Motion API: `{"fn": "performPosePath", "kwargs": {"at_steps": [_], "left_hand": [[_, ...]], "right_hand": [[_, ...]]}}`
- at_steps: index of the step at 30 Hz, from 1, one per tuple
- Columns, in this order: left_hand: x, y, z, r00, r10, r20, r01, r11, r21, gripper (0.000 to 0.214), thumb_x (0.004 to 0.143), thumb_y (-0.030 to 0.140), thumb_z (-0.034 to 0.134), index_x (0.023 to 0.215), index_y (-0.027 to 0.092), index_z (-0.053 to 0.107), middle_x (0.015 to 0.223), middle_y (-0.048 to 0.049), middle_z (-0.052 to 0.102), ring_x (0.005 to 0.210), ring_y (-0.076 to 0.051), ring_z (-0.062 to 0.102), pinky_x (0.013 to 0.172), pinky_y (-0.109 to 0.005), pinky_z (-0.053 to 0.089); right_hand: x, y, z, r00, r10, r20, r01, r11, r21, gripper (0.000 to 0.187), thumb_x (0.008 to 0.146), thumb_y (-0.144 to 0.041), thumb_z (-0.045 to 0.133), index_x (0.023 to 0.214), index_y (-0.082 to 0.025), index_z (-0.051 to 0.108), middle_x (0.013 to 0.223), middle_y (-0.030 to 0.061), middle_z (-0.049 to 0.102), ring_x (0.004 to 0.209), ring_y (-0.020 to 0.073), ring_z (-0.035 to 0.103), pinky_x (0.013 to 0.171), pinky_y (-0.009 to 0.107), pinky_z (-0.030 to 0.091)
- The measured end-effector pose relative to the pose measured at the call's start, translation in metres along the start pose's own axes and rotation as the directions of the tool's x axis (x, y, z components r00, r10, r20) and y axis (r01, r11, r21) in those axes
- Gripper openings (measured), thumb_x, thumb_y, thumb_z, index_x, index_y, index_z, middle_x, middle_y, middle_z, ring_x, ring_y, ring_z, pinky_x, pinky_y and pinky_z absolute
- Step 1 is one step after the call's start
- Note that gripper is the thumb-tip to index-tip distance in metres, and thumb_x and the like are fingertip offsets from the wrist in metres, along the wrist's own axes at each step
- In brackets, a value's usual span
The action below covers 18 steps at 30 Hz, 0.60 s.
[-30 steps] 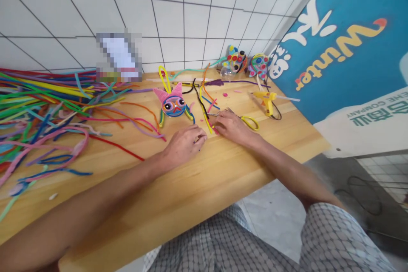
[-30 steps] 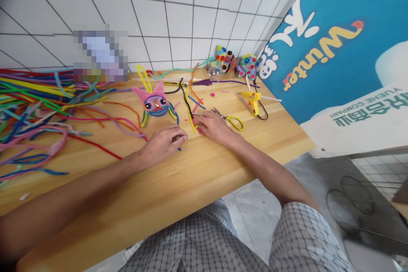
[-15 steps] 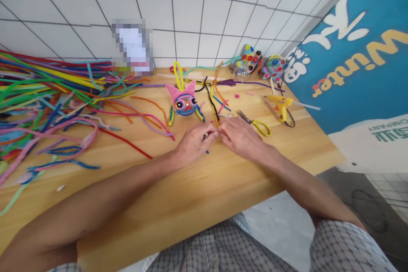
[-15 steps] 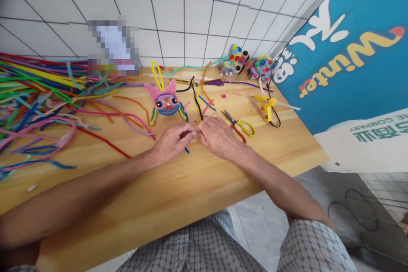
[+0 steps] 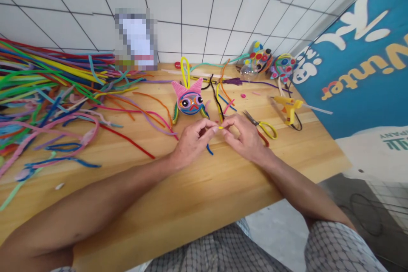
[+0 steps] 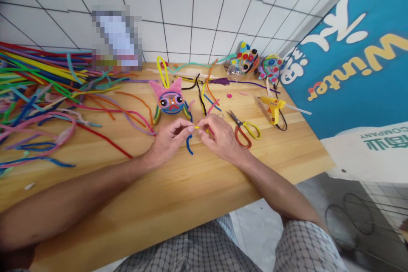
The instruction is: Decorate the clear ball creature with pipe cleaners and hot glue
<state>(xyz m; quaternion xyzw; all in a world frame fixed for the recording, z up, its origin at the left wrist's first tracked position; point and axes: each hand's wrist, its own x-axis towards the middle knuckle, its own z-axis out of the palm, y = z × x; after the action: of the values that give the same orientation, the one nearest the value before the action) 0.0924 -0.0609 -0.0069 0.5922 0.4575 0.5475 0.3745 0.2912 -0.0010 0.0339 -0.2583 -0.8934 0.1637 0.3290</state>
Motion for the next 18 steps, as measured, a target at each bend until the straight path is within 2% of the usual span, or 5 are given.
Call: {"fn": "performPosePath", "kwargs": {"at_steps": [5,13,18], "left_hand": [[-0.0002,-0.0012,0.0007,0.999,0.022,0.027,-0.022,0.999,0.026,0.014,0.099,0.031,0.068,0.098,0.019,0.076,0.077,0.0021,0.07,0.062,-0.01,0.053,0.061,-0.023,0.042],[-0.0012,-0.002,0.001,0.998,-0.046,0.032,0.047,0.998,-0.032,0.016,0.098,0.034,0.07,0.096,0.019,0.076,0.078,0.001,0.07,0.066,-0.011,0.055,0.063,-0.025,0.044],[-0.0012,-0.0007,0.0006,0.995,-0.09,0.053,0.093,0.994,-0.065,0.017,0.098,0.035,0.07,0.095,0.019,0.075,0.079,0.0006,0.069,0.069,-0.012,0.056,0.065,-0.026,0.045]], "right_hand": [[-0.0019,0.0012,0.0033,0.999,0.053,-0.009,-0.052,0.995,0.083,0.01,0.103,-0.023,0.062,0.093,-0.025,0.064,0.087,0.0014,0.072,0.083,0.0186,0.067,0.077,0.034,0.051],[-0.0072,0.0017,0.0074,0.96,0.277,0.046,-0.278,0.913,0.3,0.006,0.1,-0.027,0.068,0.095,-0.024,0.068,0.089,0.0005,0.075,0.082,0.0175,0.068,0.077,0.033,0.053],[-0.0091,0.0045,0.0093,0.952,0.295,0.081,-0.305,0.897,0.321,0.007,0.1,-0.029,0.067,0.095,-0.024,0.068,0.088,0.0005,0.075,0.082,0.018,0.068,0.077,0.033,0.053]]}}
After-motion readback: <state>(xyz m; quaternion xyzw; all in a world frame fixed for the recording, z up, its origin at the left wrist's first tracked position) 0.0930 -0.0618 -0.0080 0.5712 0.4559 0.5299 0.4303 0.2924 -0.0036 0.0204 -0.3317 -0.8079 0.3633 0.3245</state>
